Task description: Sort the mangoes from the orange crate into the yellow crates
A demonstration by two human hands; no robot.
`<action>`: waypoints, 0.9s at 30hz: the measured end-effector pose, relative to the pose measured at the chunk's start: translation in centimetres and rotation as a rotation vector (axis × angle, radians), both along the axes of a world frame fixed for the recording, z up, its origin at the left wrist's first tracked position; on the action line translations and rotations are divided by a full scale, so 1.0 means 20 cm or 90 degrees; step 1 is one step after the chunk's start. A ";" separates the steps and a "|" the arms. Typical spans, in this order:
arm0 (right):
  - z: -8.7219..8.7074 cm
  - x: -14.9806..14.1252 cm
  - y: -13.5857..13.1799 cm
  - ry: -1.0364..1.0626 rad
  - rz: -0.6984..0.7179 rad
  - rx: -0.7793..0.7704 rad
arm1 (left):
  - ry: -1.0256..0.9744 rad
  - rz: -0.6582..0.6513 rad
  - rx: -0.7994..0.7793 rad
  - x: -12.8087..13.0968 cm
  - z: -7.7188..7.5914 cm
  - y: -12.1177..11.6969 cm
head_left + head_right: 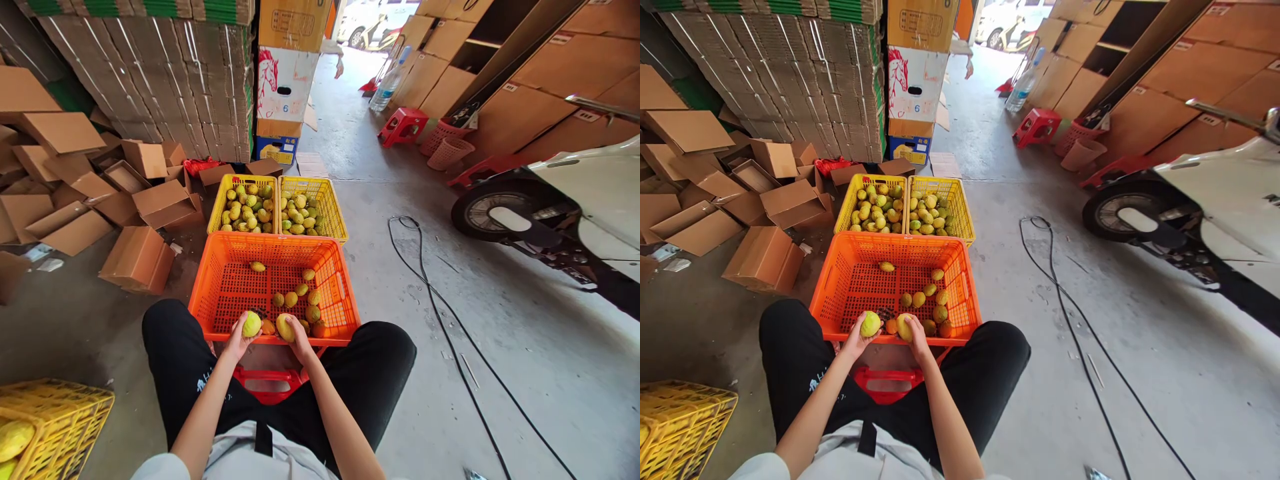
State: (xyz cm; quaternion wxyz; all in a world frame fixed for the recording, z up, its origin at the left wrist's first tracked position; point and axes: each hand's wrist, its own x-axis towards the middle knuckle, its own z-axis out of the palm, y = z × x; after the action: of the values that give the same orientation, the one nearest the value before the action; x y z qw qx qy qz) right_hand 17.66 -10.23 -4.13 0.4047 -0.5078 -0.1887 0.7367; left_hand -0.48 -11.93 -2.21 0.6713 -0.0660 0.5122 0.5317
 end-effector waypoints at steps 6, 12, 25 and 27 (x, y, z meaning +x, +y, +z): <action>0.02 0.00 0.00 -0.013 0.001 -0.012 | 0.006 0.011 0.009 0.01 -0.02 -0.01; 0.02 0.01 0.00 0.012 -0.008 -0.007 | -0.019 0.066 -0.024 0.00 0.00 0.01; 0.02 0.00 -0.01 -0.031 0.014 0.051 | -0.095 0.016 -0.043 -0.02 -0.01 0.01; 0.04 0.00 -0.01 -0.023 0.015 0.042 | -0.092 0.018 -0.041 -0.02 -0.01 0.01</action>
State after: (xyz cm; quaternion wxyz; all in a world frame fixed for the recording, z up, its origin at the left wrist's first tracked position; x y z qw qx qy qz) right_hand 17.61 -10.47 -3.38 0.4092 -0.5053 -0.2263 0.7253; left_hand -0.97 -11.82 -2.43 0.6964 -0.1328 0.4785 0.5181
